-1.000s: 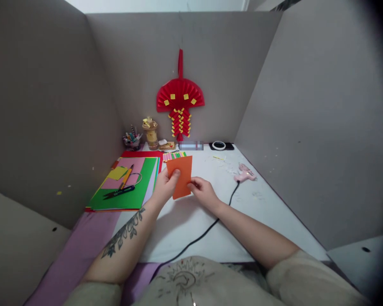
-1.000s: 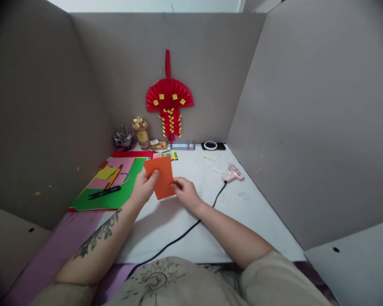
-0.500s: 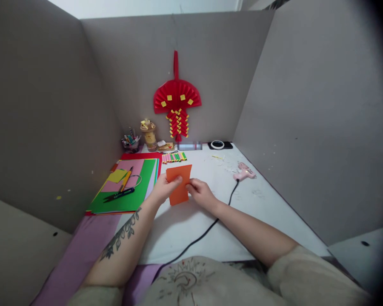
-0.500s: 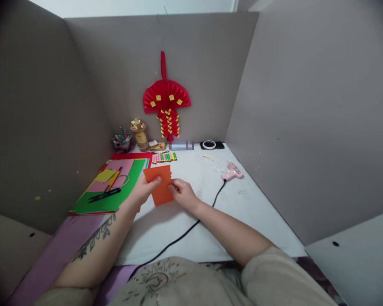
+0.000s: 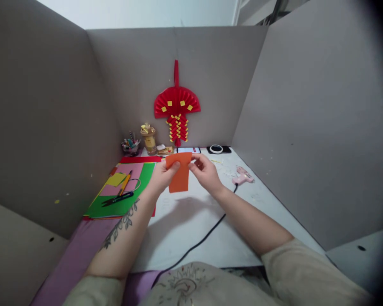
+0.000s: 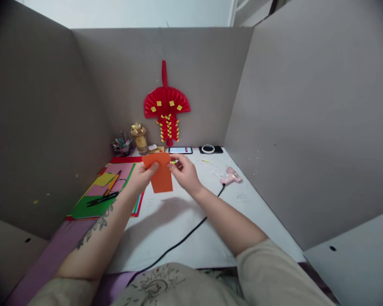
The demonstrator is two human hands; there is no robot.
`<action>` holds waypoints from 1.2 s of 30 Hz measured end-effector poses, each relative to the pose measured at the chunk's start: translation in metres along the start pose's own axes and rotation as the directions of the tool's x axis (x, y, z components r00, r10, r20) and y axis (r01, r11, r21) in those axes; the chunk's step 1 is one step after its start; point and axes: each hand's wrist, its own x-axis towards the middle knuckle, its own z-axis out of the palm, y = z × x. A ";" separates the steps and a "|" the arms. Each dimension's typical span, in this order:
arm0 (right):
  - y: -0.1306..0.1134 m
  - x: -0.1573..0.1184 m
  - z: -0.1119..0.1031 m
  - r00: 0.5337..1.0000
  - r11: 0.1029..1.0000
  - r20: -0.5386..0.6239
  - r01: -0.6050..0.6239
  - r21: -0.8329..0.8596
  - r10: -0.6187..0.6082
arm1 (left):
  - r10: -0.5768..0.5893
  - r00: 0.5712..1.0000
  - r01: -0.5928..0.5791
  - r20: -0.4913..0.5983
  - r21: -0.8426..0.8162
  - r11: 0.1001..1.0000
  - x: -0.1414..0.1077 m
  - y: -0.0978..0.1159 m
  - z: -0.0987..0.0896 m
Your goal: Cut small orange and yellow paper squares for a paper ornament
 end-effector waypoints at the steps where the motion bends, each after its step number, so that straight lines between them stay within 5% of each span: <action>1: -0.004 0.008 -0.001 0.999 1.000 -0.024 0.020 -0.010 -0.021 | 0.013 1.000 -0.013 0.005 0.017 1.000 0.004 0.001 0.001; 6: 0.000 0.023 -0.001 0.997 0.999 -0.066 0.026 -0.041 -0.028 | 0.065 0.998 -0.063 -0.023 0.074 0.995 0.004 -0.016 -0.002; 13: 0.031 0.023 0.007 0.989 0.987 -0.018 -0.142 0.081 0.144 | 0.087 0.993 -0.053 -0.078 0.366 0.929 0.000 -0.038 -0.031; 28: 0.036 0.018 0.014 0.978 0.971 0.061 -0.204 0.123 0.198 | 0.149 0.987 -0.112 -0.053 0.434 0.894 0.003 -0.044 -0.043; 32: 0.025 0.019 0.010 0.980 0.972 0.058 -0.196 0.129 0.190 | 0.101 0.990 -0.057 -0.099 0.374 0.926 -0.001 -0.033 -0.040; 36: 0.012 0.019 0.002 0.987 0.977 0.056 -0.160 0.140 0.154 | -0.013 0.999 0.021 -0.032 0.267 0.964 -0.007 -0.021 -0.033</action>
